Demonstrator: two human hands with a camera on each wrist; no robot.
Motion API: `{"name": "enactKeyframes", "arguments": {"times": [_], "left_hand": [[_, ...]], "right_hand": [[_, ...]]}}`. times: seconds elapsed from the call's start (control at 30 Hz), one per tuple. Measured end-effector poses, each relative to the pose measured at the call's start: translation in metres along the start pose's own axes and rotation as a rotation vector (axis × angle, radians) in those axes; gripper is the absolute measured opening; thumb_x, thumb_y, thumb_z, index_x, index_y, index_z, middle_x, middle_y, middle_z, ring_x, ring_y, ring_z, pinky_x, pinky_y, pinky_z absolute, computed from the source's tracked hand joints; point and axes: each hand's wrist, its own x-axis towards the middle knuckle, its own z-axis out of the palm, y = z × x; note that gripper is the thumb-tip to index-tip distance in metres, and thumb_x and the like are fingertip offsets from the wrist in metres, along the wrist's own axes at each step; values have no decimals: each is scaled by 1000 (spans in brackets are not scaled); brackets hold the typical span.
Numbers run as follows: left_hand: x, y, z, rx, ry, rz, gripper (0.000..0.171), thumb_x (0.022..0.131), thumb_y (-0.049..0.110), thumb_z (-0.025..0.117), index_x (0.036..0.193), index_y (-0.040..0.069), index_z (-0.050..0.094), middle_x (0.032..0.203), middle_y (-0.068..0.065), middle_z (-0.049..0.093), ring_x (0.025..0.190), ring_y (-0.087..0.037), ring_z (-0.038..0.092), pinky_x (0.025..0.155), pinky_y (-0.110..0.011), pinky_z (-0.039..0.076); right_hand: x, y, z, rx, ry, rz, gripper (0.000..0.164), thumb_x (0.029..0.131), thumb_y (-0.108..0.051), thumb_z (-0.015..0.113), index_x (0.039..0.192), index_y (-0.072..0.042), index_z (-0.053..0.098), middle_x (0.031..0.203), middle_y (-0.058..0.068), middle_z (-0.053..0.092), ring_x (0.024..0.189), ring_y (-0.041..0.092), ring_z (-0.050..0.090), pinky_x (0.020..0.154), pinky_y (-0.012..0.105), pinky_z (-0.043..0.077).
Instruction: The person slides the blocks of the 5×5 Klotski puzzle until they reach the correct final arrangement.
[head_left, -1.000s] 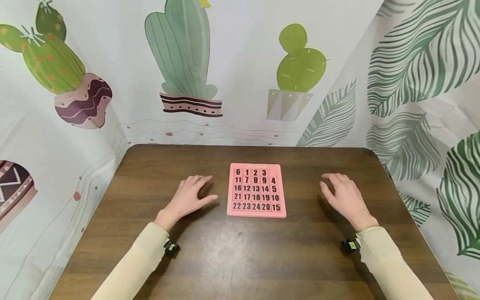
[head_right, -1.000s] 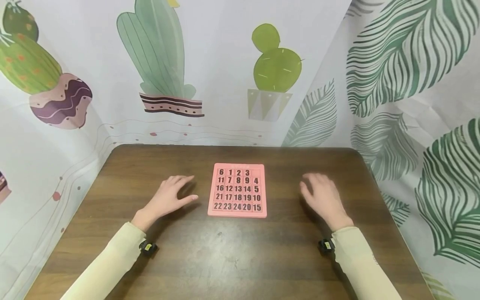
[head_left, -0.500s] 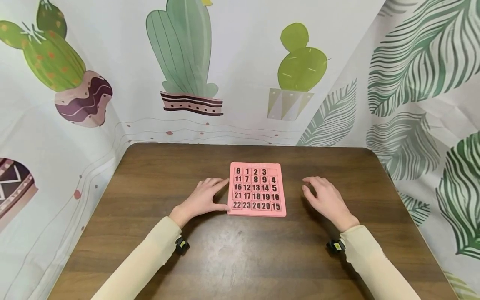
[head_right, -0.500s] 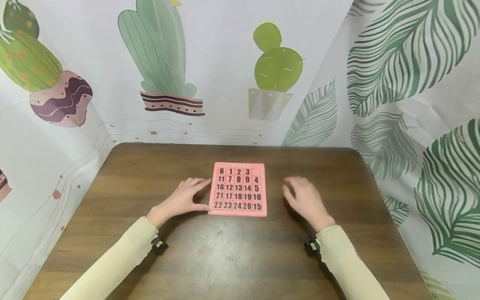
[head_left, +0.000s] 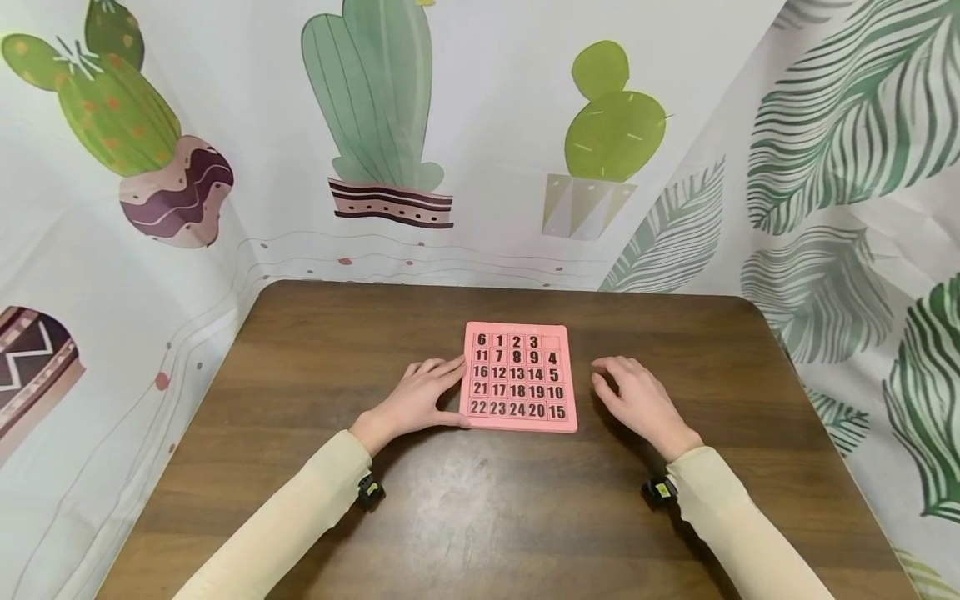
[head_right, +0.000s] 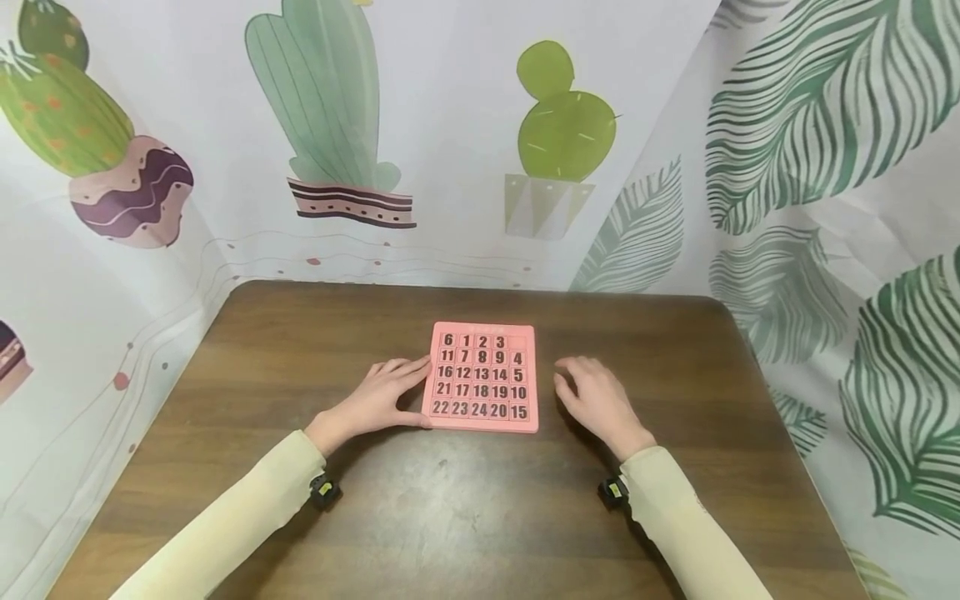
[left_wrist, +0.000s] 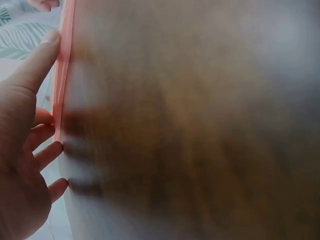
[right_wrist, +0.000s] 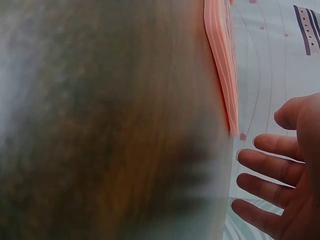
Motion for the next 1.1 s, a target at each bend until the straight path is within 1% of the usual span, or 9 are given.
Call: {"name": "enactKeyframes", "arguments": {"times": [0.13, 0.23, 0.37, 0.47, 0.6, 0.8, 0.9, 1.03, 1.1], "left_hand": [[2, 2, 3, -3, 1, -4, 102, 85, 63, 77, 161, 7, 38, 168, -10, 35, 147, -34, 39, 114, -59, 32], [3, 3, 5, -35, -5, -26, 102, 85, 62, 78, 161, 7, 38, 168, -9, 34, 148, -34, 37, 116, -60, 30], [3, 8, 3, -78, -26, -58, 102, 85, 58, 81, 162, 7, 38, 169, -10, 32, 150, -37, 35, 118, -62, 28], [3, 12, 1, -81, -41, -74, 102, 85, 57, 81, 162, 7, 37, 170, -11, 30, 150, -39, 35, 117, -62, 28], [1, 15, 0, -55, -47, -74, 101, 85, 56, 81, 161, 7, 38, 170, -10, 28, 150, -38, 34, 116, -61, 30], [-1, 15, -1, -38, -40, -44, 97, 88, 56, 78, 161, 4, 39, 169, -13, 31, 152, -37, 33, 118, -61, 29], [-3, 14, -1, -53, -37, -40, 95, 89, 54, 78, 160, 4, 39, 169, -14, 31, 153, -37, 32, 118, -62, 28], [-5, 14, 0, -70, -38, -45, 95, 89, 52, 78, 160, 4, 39, 169, -14, 31, 153, -37, 32, 118, -63, 28], [-6, 13, 1, -72, -42, -49, 95, 89, 52, 79, 161, 4, 38, 169, -13, 31, 153, -38, 32, 118, -63, 27]], "right_hand": [[3, 0, 0, 8, 1, -2, 32, 105, -24, 58, 126, -2, 69, 126, 18, 71, 120, 39, 62, 103, 59, 49], [4, -1, 0, 14, 3, 0, 32, 105, -23, 58, 126, -2, 69, 125, 18, 71, 120, 38, 63, 102, 59, 50], [6, -2, 1, 23, 3, 10, 32, 105, -24, 58, 126, -2, 69, 124, 18, 71, 120, 38, 63, 100, 59, 51], [6, -2, 2, 36, -1, 16, 32, 106, -23, 57, 127, -2, 69, 125, 18, 70, 120, 39, 63, 100, 60, 51], [6, -2, 3, 66, -3, 25, 32, 106, -22, 57, 129, -2, 68, 126, 19, 69, 121, 40, 63, 100, 60, 51], [7, 2, 6, 98, -11, 17, 36, 106, -22, 57, 136, -2, 65, 129, 19, 69, 123, 39, 63, 104, 60, 49], [7, 4, 7, 110, -17, -17, 38, 106, -21, 59, 139, -3, 64, 131, 19, 69, 124, 40, 62, 106, 61, 47], [8, 5, 8, 116, -21, -99, 39, 103, -16, 63, 141, -4, 65, 131, 19, 69, 126, 42, 60, 108, 62, 45], [8, 6, 9, 107, -19, -146, 40, 102, -11, 63, 141, -4, 65, 130, 20, 69, 125, 41, 59, 107, 62, 45]]}}
